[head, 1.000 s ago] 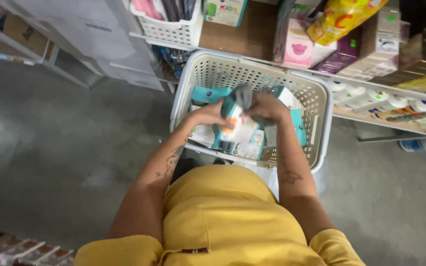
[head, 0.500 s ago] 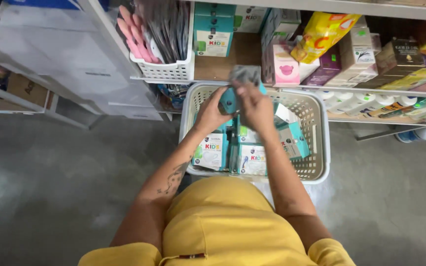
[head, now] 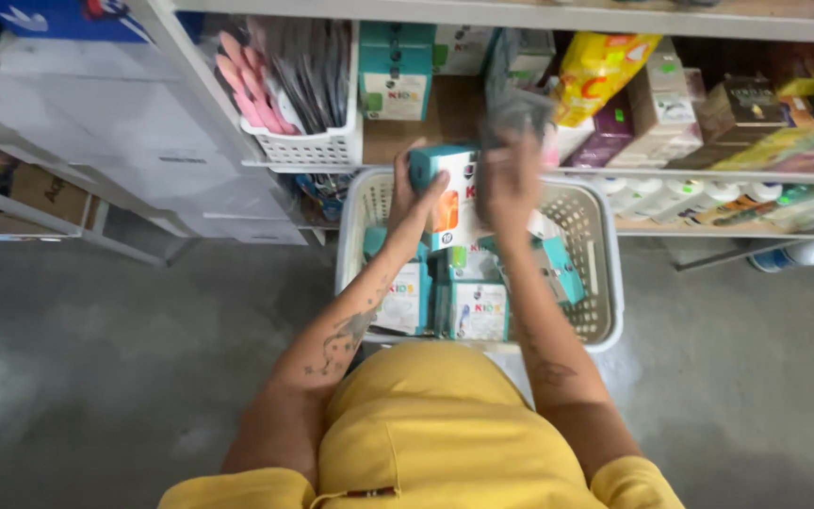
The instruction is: Wiping down boxes of face masks with a cloth and placing them onto a storage shelf.
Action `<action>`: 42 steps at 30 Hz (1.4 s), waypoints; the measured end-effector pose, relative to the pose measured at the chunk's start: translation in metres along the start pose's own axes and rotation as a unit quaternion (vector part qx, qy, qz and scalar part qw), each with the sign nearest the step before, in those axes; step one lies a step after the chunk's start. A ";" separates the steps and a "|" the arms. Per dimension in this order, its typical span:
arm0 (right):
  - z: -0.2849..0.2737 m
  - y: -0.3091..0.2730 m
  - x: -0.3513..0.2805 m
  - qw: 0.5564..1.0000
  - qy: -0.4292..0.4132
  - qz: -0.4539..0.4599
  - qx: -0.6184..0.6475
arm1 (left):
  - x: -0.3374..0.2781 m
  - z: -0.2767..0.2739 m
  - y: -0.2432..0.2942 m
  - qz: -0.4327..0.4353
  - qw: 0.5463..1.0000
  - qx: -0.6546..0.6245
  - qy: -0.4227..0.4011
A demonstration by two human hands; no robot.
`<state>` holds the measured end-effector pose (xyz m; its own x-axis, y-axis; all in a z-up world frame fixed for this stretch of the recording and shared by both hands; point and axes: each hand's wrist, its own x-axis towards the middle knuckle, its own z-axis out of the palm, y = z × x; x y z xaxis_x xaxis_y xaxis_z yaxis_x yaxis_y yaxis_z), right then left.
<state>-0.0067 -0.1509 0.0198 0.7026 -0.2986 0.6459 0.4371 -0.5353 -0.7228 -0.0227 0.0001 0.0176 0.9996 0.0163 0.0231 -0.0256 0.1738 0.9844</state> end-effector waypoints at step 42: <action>-0.062 -0.015 -0.032 0.962 -0.237 0.064 0.119 | 0.017 0.024 0.035 -0.223 0.958 -0.178 0.035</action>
<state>-0.0708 -0.1826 0.0248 0.9120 0.0744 0.4033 0.4059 -0.3048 -0.8616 -0.0065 -0.0174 0.0568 0.9091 -0.0742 -0.4098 0.3888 0.5039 0.7713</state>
